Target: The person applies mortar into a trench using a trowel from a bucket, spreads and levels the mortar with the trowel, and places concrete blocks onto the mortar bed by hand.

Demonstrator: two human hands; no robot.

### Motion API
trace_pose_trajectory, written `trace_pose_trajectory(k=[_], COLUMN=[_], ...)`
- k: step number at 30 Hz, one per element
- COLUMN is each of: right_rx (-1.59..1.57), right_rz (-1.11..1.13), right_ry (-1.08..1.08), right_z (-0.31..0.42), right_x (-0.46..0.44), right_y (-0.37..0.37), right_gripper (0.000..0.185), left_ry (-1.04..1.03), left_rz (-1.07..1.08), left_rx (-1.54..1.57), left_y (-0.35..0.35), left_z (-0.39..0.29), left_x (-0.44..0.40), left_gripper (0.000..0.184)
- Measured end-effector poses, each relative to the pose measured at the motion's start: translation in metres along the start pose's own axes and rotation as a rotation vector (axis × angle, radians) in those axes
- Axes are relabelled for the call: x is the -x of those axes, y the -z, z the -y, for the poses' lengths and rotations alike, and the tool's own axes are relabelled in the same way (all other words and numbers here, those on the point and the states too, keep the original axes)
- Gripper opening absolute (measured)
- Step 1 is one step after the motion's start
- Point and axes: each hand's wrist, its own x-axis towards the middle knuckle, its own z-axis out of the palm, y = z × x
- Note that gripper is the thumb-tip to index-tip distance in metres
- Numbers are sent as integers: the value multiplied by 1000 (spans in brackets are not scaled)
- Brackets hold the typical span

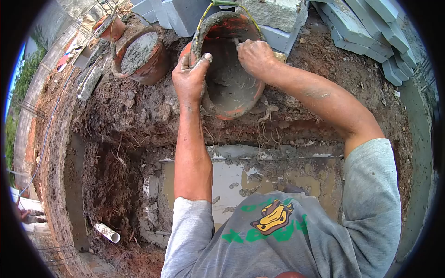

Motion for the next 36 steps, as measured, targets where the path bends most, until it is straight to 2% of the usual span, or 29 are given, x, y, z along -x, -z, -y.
trace_pose_trajectory(k=[1,5,6,10,14,18,21,25,28,31,36], right_rx=[58,-7,-65,-285,-373,-637,-681,-887,-1257,-1489,-2204], right_rz=[-19,290,316,393,415,593,646,600,725,762,639], right_ry=[-8,83,84,47,47,20,28,-19,-143,-258,-251], right_z=[3,5,9,42,66,59,66,71,64,61,74], right_x=[-1,4,9,44,54,53,55,59,59,58,54], right_y=[-2,-28,-34,-40,-30,-19,-16,-16,-1,5,-18], right_gripper=[17,26,27,25,21,23,24,26,28,22,18], left_ry=[3,28,11,70,18,98,103,91,72,90,58], left_rz=[-14,36,52,50,51,75,83,69,74,53,-59], left_rx=[-42,67,96,108,168,195,222,237,227,239,234], left_y=[0,5,8,10,19,15,13,8,11,17,32], left_z=[3,-1,-2,-1,9,8,14,12,18,24,19], left_x=[2,4,4,17,15,16,20,25,27,32,34], left_gripper=[22,18,22,30,30,30,34,35,35,36,28])
